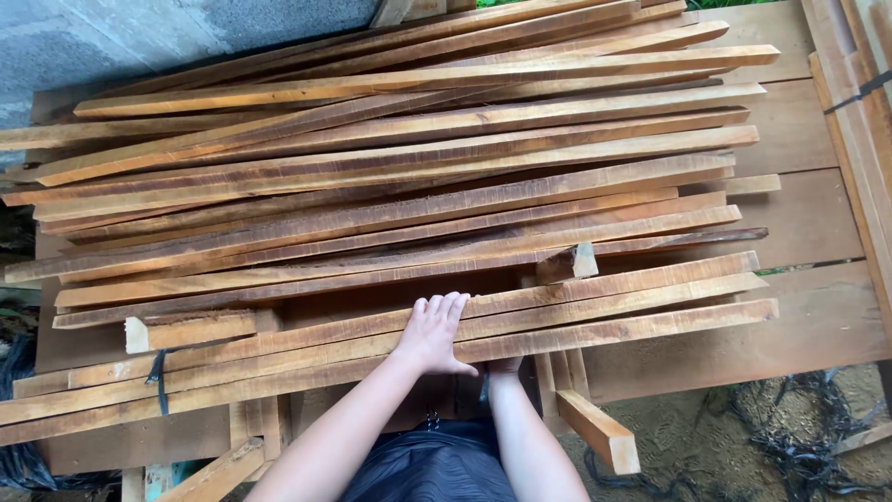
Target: Bundling multiple thin wood slats together using plastic ties.
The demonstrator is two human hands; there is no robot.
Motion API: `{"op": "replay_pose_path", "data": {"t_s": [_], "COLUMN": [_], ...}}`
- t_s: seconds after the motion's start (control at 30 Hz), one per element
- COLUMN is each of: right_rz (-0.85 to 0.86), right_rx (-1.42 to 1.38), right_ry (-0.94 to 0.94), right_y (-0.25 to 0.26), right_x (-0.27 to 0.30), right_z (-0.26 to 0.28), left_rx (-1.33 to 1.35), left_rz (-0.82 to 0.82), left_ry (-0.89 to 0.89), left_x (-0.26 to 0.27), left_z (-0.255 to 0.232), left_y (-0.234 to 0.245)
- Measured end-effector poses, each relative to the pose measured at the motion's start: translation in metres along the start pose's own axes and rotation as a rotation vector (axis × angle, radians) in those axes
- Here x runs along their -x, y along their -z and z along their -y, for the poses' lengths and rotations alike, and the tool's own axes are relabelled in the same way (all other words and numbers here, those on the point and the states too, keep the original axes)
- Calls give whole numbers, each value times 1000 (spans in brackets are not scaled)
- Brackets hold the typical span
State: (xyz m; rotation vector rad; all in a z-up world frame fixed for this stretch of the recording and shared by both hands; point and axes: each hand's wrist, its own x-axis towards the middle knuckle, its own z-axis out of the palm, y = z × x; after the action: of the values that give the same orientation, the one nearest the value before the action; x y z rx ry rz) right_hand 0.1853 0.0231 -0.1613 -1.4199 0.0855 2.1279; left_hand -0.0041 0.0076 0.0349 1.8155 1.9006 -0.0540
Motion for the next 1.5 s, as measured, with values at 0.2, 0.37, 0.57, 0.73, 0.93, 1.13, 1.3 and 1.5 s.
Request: {"op": "replay_pose_path", "data": {"t_s": [0.2,0.37,0.57,0.73,0.93,1.13,1.3,1.5], "right_rz": [-30,-78,-125,-147,-131,-13,-17,95], "right_rx": [49,89,127,160,223,599,1632,1800], "right_ry": [-32,-46,-73,-102,-101,13,607,556], "right_y": [-3,0,-2,14,17,32,-24,-51], "right_x": [1,14,29,38,48,81,168,238], "right_z": [11,32,41,33,36,32,59,73], "left_rx": [430,581,558,722,699,753,651,440], "left_rz": [322,673,713,572,288,-28,-159,-367], "left_ry": [499,467,364,411,305,341,220,185], "left_x": [-45,-101,-152,-150,-129,-85,-48,-32], "left_z": [6,37,56,60,43,-4,-24,-39], "left_y": [53,9,-92,-120,-67,36,39,3]}}
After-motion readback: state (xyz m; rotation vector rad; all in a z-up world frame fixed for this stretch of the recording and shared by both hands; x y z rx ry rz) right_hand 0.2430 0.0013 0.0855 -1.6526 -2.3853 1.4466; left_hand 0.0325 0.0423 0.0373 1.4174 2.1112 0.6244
